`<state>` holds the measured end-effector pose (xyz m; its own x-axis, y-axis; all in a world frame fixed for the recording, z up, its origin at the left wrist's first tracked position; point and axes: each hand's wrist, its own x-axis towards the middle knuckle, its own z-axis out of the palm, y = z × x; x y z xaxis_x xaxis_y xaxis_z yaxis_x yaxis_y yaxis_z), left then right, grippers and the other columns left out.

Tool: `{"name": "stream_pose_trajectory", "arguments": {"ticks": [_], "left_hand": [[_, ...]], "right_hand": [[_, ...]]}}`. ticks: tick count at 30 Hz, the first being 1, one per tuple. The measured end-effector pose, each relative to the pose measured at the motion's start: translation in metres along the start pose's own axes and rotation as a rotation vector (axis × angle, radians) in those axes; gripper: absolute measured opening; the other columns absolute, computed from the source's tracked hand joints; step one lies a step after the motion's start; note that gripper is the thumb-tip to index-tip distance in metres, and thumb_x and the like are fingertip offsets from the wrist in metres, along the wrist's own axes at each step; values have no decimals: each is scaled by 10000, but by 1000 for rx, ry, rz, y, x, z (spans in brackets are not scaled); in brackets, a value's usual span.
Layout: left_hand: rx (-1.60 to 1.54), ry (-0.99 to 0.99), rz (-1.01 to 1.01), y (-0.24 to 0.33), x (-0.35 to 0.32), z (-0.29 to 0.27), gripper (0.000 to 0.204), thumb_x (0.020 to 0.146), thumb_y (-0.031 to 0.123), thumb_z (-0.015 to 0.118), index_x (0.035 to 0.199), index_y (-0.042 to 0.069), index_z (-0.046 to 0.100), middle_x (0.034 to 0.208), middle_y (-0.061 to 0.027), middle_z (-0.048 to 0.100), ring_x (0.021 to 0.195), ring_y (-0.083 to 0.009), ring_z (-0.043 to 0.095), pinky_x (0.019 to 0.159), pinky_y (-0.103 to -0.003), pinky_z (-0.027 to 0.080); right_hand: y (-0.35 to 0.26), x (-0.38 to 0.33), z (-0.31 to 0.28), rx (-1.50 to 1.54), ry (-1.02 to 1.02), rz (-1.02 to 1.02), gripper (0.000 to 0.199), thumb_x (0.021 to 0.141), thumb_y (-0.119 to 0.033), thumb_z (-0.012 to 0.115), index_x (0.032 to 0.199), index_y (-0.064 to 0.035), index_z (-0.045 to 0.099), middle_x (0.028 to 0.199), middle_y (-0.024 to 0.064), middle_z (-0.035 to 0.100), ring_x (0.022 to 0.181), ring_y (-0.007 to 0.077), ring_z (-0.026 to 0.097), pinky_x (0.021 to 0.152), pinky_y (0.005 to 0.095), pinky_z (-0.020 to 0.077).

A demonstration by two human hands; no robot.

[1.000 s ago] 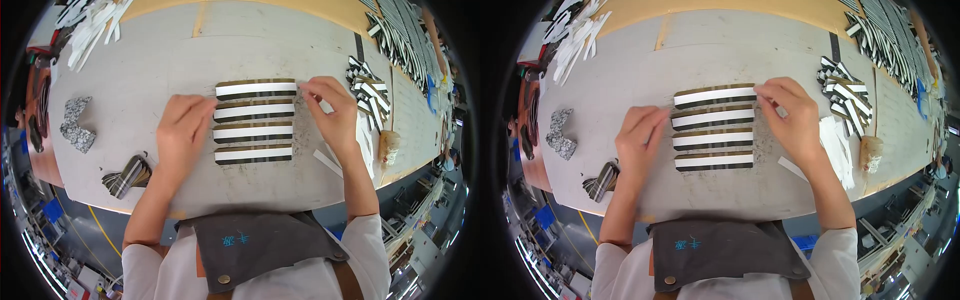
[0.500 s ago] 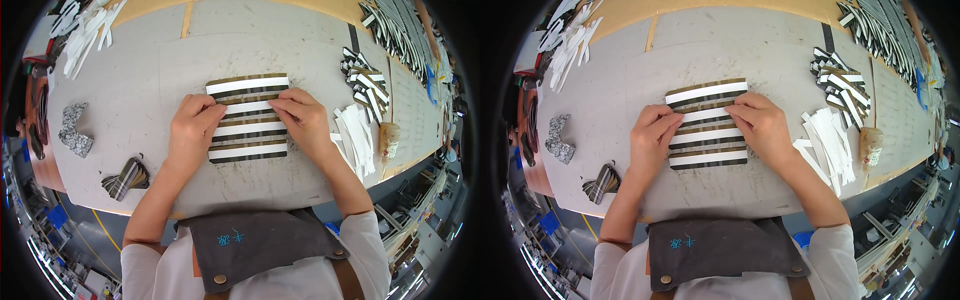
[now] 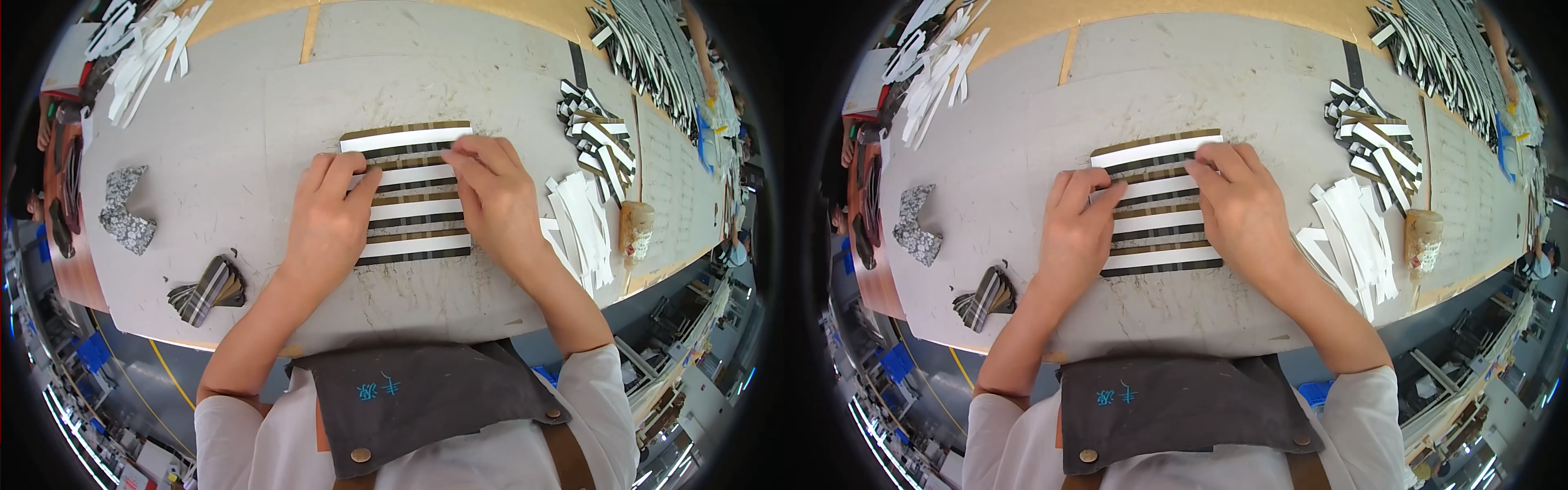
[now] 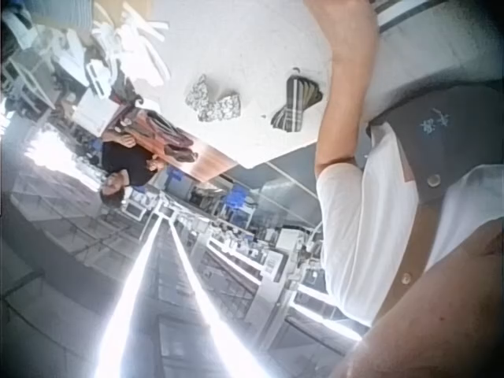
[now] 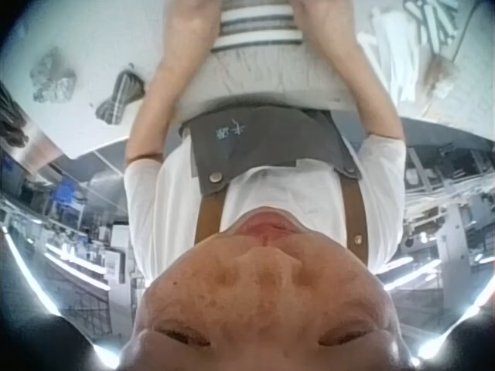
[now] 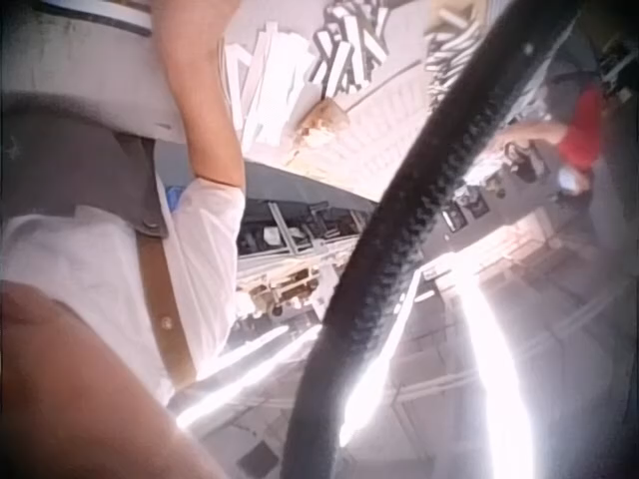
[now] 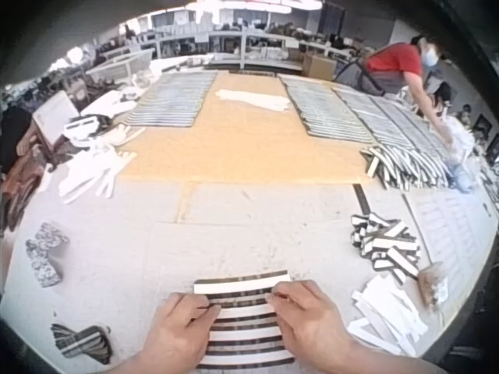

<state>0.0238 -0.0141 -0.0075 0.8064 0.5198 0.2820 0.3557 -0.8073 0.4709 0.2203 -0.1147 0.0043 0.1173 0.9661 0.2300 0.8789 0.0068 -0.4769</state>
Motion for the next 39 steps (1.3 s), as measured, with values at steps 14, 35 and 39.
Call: {"name": "stream_pose_trajectory", "arguments": {"ticks": [14,35,39], "left_hand": [[392,-187,-241,-20,-25,-10,613,965,333,483,1468,18,328,1568,-122,259,1464,-254,206,1179,-485,128],[54,259,-368,-16,-44,-30,552,1025,268,378,1469,-46,281,1543,-232,255,1444,-379,216,1156,-503,173],[-31,233,-372,-13,-46,-28,540,1022,244,382,1467,-45,279,1544,-238,247,1444,-385,213,1157,-500,170]], "right_hand": [[8,12,33,-176,-109,-56,537,977,-281,456,1423,11,392,1538,134,315,1440,258,259,1179,409,185],[-74,17,47,-120,-32,-231,588,968,-332,469,1419,35,385,1547,164,283,1453,298,218,1187,447,139],[-56,8,68,-76,-161,-227,621,972,-340,468,1447,36,331,1549,188,267,1457,312,204,1186,460,141]]}}
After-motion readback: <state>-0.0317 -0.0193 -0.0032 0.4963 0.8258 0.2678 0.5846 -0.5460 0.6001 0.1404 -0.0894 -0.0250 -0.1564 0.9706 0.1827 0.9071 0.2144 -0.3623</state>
